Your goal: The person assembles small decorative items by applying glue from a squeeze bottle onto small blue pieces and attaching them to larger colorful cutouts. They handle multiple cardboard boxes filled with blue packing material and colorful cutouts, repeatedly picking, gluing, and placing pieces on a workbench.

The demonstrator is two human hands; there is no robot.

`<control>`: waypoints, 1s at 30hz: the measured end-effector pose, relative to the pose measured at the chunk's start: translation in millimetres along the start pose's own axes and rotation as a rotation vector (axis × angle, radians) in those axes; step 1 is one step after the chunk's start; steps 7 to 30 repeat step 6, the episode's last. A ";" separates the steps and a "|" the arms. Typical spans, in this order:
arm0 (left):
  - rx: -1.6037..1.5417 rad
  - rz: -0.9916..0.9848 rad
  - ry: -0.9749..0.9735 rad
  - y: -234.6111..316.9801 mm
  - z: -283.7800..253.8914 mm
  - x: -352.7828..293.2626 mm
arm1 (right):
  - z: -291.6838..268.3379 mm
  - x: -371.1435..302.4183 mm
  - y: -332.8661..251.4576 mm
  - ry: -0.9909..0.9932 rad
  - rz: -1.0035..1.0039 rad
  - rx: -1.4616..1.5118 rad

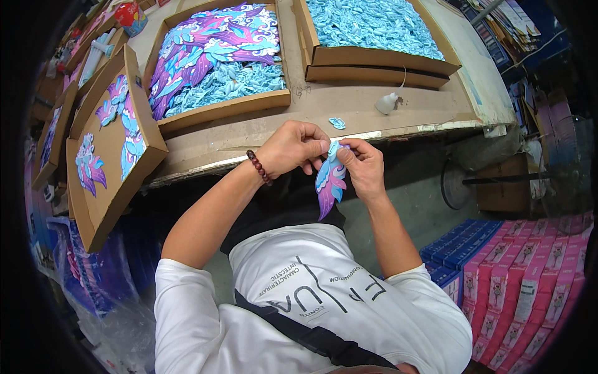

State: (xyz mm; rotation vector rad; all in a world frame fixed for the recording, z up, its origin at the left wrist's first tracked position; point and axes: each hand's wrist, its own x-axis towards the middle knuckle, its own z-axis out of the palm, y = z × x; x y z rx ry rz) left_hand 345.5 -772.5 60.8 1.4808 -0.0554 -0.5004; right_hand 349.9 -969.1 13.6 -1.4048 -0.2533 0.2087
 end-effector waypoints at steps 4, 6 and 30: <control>-0.015 0.065 0.003 -8.7 5.1 -0.2 | 0.1 -0.6 4.4 0.029 -0.022 0.008; 0.036 0.160 0.008 -16.4 8.3 1.7 | 1.1 -1.6 7.3 0.040 -0.053 0.027; 0.036 0.160 0.008 -16.4 8.3 1.7 | 1.1 -1.6 7.3 0.040 -0.053 0.027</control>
